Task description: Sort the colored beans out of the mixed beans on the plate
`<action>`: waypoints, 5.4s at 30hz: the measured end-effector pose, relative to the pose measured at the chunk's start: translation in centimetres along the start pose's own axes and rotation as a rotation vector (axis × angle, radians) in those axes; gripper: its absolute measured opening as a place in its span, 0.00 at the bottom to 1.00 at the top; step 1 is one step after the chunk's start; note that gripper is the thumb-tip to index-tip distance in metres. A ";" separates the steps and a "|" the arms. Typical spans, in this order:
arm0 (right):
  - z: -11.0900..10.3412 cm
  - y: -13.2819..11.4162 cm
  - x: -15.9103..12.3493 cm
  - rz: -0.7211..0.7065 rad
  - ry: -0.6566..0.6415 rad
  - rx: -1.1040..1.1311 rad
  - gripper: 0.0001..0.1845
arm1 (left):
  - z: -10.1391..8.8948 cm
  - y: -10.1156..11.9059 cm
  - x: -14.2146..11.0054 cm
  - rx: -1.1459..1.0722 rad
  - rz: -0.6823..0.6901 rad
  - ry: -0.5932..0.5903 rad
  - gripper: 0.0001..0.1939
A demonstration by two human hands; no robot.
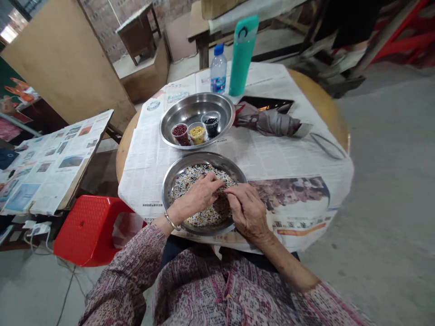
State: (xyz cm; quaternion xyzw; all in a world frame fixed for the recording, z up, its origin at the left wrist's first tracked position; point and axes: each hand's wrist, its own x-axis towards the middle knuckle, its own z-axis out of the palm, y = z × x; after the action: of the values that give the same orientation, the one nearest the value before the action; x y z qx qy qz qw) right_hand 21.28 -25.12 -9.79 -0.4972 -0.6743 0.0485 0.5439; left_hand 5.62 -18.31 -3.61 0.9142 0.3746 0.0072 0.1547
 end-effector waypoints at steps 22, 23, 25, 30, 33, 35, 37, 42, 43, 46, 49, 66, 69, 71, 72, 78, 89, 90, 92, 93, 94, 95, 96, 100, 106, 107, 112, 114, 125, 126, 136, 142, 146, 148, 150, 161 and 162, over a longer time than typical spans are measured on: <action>0.1 0.3 -0.1 -0.048 0.017 -0.023 0.09 | 0.0 1.2 -5.2 0.003 0.025 -0.016 0.15; 0.1 0.3 -0.1 -0.051 0.019 -0.020 0.09 | -0.2 1.1 -4.7 0.015 -0.024 0.030 0.14; 0.1 0.2 0.0 -0.058 0.021 -0.018 0.10 | -0.6 0.6 -4.0 0.020 -0.136 0.151 0.12; 0.1 0.1 0.1 -0.064 0.013 -0.040 0.09 | -1.3 -1.5 -2.8 0.038 -0.296 0.223 0.29; 0.0 0.1 0.1 -0.051 0.013 -0.039 0.09 | -1.2 -2.2 -1.9 -0.006 -0.194 0.112 0.21; 0.1 0.1 0.0 -0.052 0.016 -0.036 0.09 | -1.0 -2.2 -1.1 -0.050 -0.133 0.063 0.14; 0.1 0.2 0.0 -0.057 0.016 -0.040 0.10 | -0.9 -2.3 -0.4 -0.094 -0.132 0.064 0.13; 0.2 0.4 -0.1 -0.057 0.013 -0.028 0.09 | -0.7 -3.4 -0.3 -0.169 -0.290 0.218 0.11; 0.2 0.4 -0.1 -0.059 0.016 -0.023 0.09 | -0.7 -3.6 -0.8 -0.178 -0.307 0.244 0.11; 0.2 0.3 -0.1 -0.061 0.021 -0.028 0.08 | -0.7 -3.6 -3.3 -0.184 -0.288 0.291 0.10; 0.2 0.2 0.0 -0.051 0.014 -0.028 0.08 | -0.8 -2.3 -6.2 -0.154 -0.276 0.185 0.10; 0.0 0.1 0.0 -0.026 0.017 -0.010 0.08 | -1.2 -3.5 -0.4 -0.040 -0.194 0.120 0.12; 0.0 0.1 0.1 -0.023 0.018 -0.012 0.08 | -1.3 -3.4 -0.6 -0.132 -0.208 0.120 0.10; 0.0 0.0 0.1 -0.027 0.022 -0.011 0.07 | -1.5 -2.9 -1.6 -0.192 -0.197 0.114 0.08; 0.0 0.1 0.1 -0.024 0.022 -0.009 0.07 | -1.6 -2.6 -2.4 -0.213 -0.185 0.115 0.08; 0.0 0.2 -0.1 -0.003 0.009 -0.010 0.07 | -1.4 -0.1 -8.0 -0.123 -0.131 0.005 0.08; 0.0 0.3 -0.1 -0.018 0.008 -0.022 0.06 | -2.1 -2.0 -4.2 0.014 -0.310 0.085 0.27; 0.0 0.3 -0.1 -0.011 0.005 -0.018 0.06 | -1.9 -2.2 -3.7 -0.006 -0.287 0.076 0.27; 0.0 0.3 -0.1 -0.006 0.006 -0.013 0.06 | -1.5 -2.4 -2.7 -0.055 -0.240 0.063 0.21; 0.0 0.3 -0.1 -0.010 0.008 -0.012 0.06 | -1.4 -2.5 -2.3 -0.075 -0.218 0.063 0.17; 0.0 0.3 -0.1 -0.019 0.010 -0.012 0.06 | -1.3 -2.6 -1.8 -0.089 -0.200 0.067 0.15; 0.0 0.3 -0.1 -0.028 0.012 -0.013 0.06 | -1.2 -2.7 -1.4 -0.099 -0.187 0.073 0.13; 0.0 0.3 -0.1 -0.033 0.013 -0.015 0.06 | -1.2 -2.8 -1.1 -0.105 -0.180 0.083 0.12; 0.0 0.3 0.0 -0.025 0.016 -0.023 0.06 | -1.7 -2.8 -0.6 -0.164 -0.180 0.093 0.08; 0.0 0.3 0.0 -0.028 0.021 -0.002 0.05 | -1.3 -0.9 -3.8 -0.253 -0.091 0.030 0.08; 0.0 0.3 0.0 -0.024 0.018 0.000 0.06 | -0.9 -0.4 -4.5 -0.253 -0.052 -0.001 0.08; 0.0 0.3 0.0 0.010 0.015 -0.016 0.07 | 0.3 1.6 -5.5 -0.116 0.174 -0.043 0.11; -0.1 0.2 0.0 0.011 0.018 -0.015 0.09 | 0.3 1.8 -5.0 0.004 0.240 -0.013 0.12; -0.4 -0.2 0.1 0.005 0.011 -0.011 0.09 | -1.2 -2.2 -0.8 0.207 -0.076 0.134 0.14; -0.4 -0.2 0.2 0.003 0.013 -0.008 0.09 | -1.4 -2.6 -1.2 0.210 -0.137 0.139 0.14; -0.2 0.0 0.0 0.002 0.015 -0.015 0.09 | -1.5 -1.2 -5.3 0.045 -0.214 0.114 0.27; -0.3 -0.1 0.1 0.034 -0.009 -0.024 0.09 | -0.7 -1.3 -2.0 -0.069 -0.154 0.067 0.11; -0.3 0.0 0.1 0.001 0.003 -0.030 0.09 | -0.9 -0.8 -1.7 -0.221 -0.095 0.036 0.08; -0.3 0.0 0.1 -0.007 0.004 -0.023 0.08 | -1.1 -0.1 -2.8 -0.240 -0.082 0.012 0.09; -0.3 0.1 0.0 0.003 -0.002 -0.017 0.08 | -1.5 0.6 -4.4 -0.196 -0.094 -0.019 0.09; -0.3 -0.2 0.1 -0.007 0.013 -0.023 0.08 | -3.4 1.0 -9.1 0.000 -0.380 -0.041 0.07; -0.3 -0.2 0.1 -0.001 0.012 -0.023 0.08 | -3.2 0.9 -9.0 -0.018 -0.385 -0.038 0.11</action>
State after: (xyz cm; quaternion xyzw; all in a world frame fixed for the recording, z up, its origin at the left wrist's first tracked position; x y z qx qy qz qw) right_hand 21.40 -25.23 -9.51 -0.5033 -0.6717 0.0375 0.5422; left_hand -0.61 -24.21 0.66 0.8242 0.5395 -0.0366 0.1684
